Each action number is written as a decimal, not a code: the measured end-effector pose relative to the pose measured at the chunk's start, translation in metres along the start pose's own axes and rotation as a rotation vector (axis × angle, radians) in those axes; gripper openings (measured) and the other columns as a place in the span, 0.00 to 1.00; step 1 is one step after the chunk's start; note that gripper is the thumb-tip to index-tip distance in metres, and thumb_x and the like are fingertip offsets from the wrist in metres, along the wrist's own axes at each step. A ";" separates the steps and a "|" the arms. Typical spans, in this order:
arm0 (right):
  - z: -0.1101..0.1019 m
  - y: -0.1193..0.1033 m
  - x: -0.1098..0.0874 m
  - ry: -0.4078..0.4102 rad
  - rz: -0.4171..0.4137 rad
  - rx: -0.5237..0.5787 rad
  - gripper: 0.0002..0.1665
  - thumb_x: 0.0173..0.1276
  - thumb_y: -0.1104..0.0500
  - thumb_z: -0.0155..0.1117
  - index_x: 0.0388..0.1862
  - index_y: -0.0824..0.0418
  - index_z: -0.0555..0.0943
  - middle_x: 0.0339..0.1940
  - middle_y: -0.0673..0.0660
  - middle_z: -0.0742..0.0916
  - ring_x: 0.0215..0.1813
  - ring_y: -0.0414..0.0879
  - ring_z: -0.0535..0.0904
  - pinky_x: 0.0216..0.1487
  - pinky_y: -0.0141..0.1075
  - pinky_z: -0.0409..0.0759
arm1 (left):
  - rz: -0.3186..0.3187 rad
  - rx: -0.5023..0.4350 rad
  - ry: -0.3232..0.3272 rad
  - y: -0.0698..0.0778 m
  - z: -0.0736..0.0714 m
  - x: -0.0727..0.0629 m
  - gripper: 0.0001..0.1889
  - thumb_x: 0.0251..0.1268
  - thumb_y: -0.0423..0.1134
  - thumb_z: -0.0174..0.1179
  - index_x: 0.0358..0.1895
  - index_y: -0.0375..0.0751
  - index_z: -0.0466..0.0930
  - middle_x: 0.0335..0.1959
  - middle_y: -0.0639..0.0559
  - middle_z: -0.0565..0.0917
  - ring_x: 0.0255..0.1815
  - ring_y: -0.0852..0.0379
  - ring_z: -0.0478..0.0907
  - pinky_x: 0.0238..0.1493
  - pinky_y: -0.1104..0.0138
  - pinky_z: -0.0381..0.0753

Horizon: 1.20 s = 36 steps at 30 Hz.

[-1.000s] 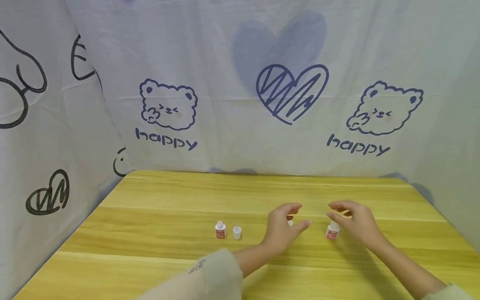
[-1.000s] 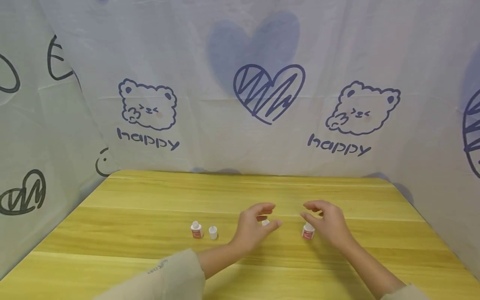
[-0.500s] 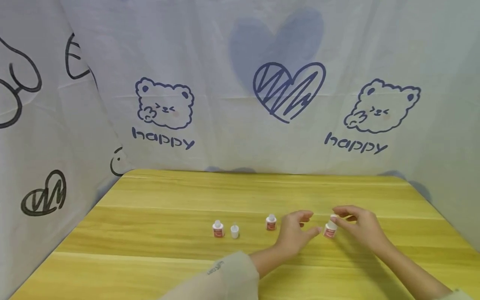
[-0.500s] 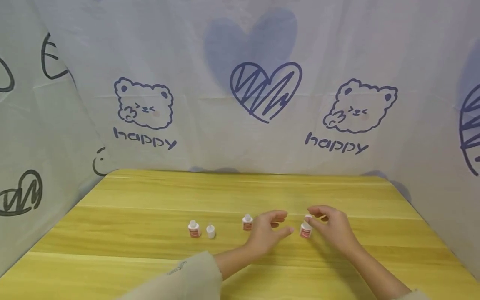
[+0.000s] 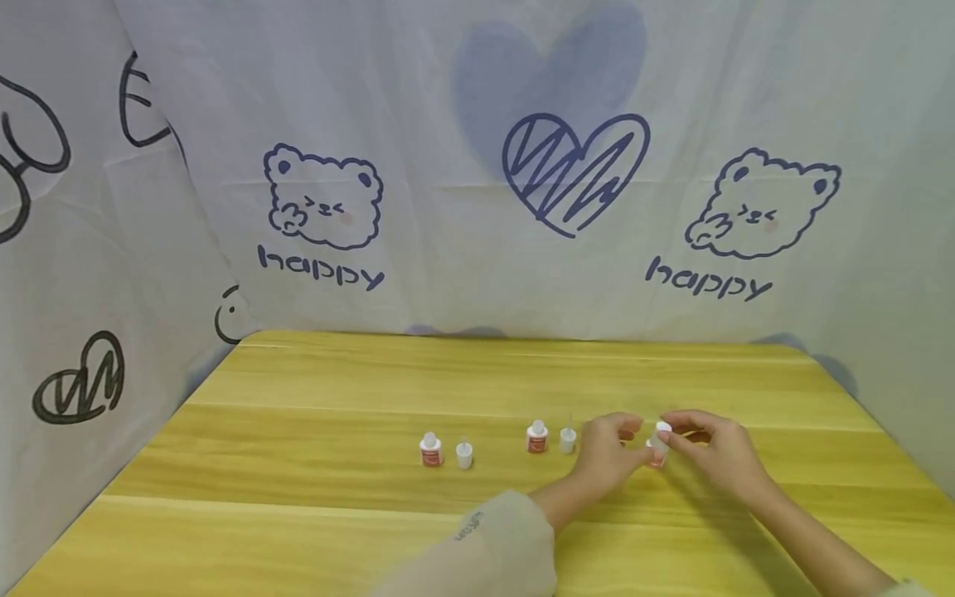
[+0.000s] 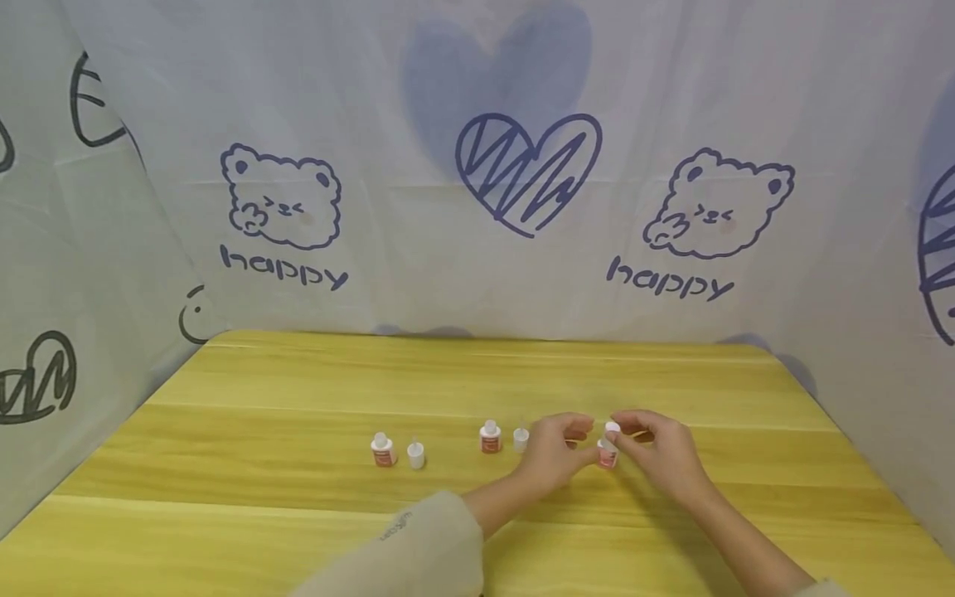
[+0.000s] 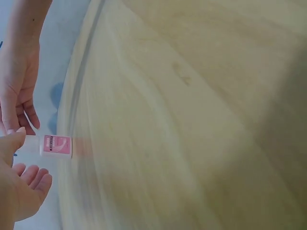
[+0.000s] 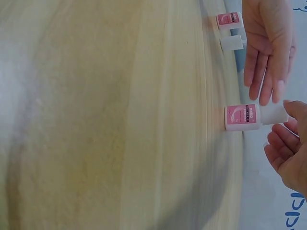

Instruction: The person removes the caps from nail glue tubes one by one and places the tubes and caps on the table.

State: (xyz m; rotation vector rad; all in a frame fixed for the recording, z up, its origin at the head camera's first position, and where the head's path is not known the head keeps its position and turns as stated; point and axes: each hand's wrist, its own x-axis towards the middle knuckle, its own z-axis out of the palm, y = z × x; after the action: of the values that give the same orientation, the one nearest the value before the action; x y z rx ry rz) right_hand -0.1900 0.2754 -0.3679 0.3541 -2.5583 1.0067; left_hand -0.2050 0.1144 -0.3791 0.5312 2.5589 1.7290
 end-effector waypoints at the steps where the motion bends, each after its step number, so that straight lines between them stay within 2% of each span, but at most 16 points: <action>1: 0.000 0.000 0.000 -0.001 0.001 0.000 0.11 0.58 0.65 0.67 0.40 0.69 0.82 0.36 0.64 0.87 0.31 0.24 0.75 0.32 0.25 0.78 | -0.002 0.001 0.001 0.000 0.001 0.001 0.21 0.48 0.33 0.69 0.48 0.32 0.80 0.46 0.44 0.84 0.44 0.54 0.82 0.41 0.76 0.79; 9: 0.001 0.001 0.001 -0.009 0.012 -0.015 0.07 0.58 0.65 0.66 0.36 0.66 0.83 0.33 0.61 0.88 0.30 0.24 0.74 0.30 0.25 0.77 | -0.034 0.004 0.008 -0.006 0.012 0.004 0.20 0.46 0.34 0.71 0.44 0.30 0.81 0.43 0.43 0.85 0.42 0.54 0.82 0.42 0.74 0.79; 16: -0.002 -0.003 0.001 -0.030 0.042 -0.023 0.07 0.58 0.64 0.67 0.35 0.67 0.83 0.33 0.61 0.88 0.30 0.24 0.74 0.29 0.25 0.75 | 0.021 0.090 0.051 -0.013 0.022 0.007 0.11 0.45 0.32 0.71 0.35 0.35 0.85 0.33 0.47 0.87 0.33 0.63 0.80 0.33 0.80 0.74; 25: 0.000 -0.003 0.002 -0.013 0.015 -0.012 0.06 0.57 0.65 0.67 0.34 0.67 0.84 0.31 0.61 0.88 0.30 0.24 0.75 0.29 0.25 0.76 | 0.021 0.061 0.058 -0.012 0.025 0.006 0.05 0.47 0.29 0.69 0.30 0.35 0.86 0.25 0.49 0.87 0.24 0.72 0.76 0.26 0.83 0.71; 30: 0.001 -0.002 0.003 -0.009 0.024 -0.005 0.06 0.57 0.65 0.67 0.34 0.67 0.84 0.31 0.61 0.88 0.29 0.24 0.75 0.29 0.24 0.76 | 0.046 0.043 0.076 -0.014 0.026 0.006 0.05 0.46 0.26 0.69 0.29 0.32 0.85 0.25 0.46 0.87 0.23 0.68 0.79 0.25 0.84 0.71; 36: 0.001 0.000 0.002 -0.014 0.035 -0.001 0.07 0.57 0.66 0.67 0.34 0.68 0.83 0.31 0.62 0.88 0.29 0.23 0.75 0.29 0.24 0.76 | 0.053 0.038 0.049 -0.016 0.024 0.010 0.05 0.46 0.25 0.69 0.30 0.31 0.85 0.25 0.46 0.87 0.23 0.65 0.80 0.25 0.84 0.73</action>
State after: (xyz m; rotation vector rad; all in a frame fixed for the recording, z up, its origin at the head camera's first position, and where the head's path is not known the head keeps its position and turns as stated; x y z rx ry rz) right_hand -0.1923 0.2743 -0.3676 0.3183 -2.5854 1.0189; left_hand -0.2139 0.1337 -0.4016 0.5702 2.6400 1.7341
